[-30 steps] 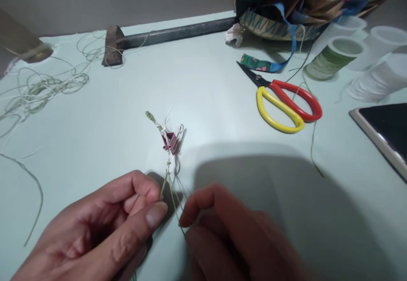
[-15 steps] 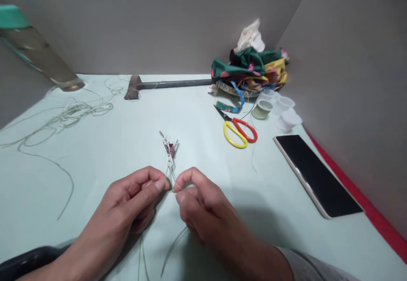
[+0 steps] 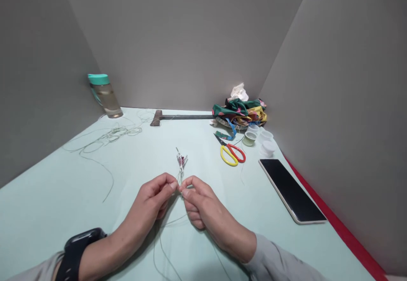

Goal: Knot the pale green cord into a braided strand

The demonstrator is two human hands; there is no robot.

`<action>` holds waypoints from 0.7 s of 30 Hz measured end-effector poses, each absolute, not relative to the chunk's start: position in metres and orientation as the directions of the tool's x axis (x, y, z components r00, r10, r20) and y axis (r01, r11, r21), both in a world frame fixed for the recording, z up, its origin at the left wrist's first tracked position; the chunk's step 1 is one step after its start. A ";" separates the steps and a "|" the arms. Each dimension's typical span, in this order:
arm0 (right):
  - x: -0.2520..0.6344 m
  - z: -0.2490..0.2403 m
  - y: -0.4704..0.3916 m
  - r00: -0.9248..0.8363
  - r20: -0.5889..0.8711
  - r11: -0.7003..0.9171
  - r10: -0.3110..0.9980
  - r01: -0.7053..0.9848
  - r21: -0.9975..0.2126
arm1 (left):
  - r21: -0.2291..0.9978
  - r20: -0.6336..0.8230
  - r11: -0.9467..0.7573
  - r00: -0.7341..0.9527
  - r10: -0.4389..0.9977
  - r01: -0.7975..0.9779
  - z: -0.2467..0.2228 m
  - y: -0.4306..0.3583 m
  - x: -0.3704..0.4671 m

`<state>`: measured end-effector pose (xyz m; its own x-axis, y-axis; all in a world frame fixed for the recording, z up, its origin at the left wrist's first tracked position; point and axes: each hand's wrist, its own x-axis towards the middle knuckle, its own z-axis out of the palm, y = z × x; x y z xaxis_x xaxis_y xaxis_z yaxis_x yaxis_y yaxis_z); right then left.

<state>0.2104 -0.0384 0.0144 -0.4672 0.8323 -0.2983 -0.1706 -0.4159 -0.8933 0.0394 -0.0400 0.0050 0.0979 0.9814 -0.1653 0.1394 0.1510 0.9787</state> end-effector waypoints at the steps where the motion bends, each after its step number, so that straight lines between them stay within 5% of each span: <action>1: 0.209 0.014 -0.039 -0.454 -0.302 -0.412 0.838 -0.165 -0.896 | 0.979 -0.150 0.133 0.096 0.984 0.157 0.005 -0.040 0.039; 14: 0.206 0.015 -0.040 -0.389 -0.332 -0.433 0.859 -0.210 -0.876 | 0.939 -0.011 -0.070 0.230 0.973 0.338 0.003 -0.047 0.041; 21: 0.204 0.013 -0.042 -0.386 -0.358 -0.457 0.850 -0.202 -0.866 | 0.942 -0.062 0.003 0.164 0.985 0.335 0.004 -0.046 0.039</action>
<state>0.2045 -0.0416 0.0132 -0.3865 0.8498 -0.3584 -0.2022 -0.4572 -0.8661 0.0385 -0.0457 0.0042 0.1640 0.9845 -0.0615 0.3354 0.0030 0.9421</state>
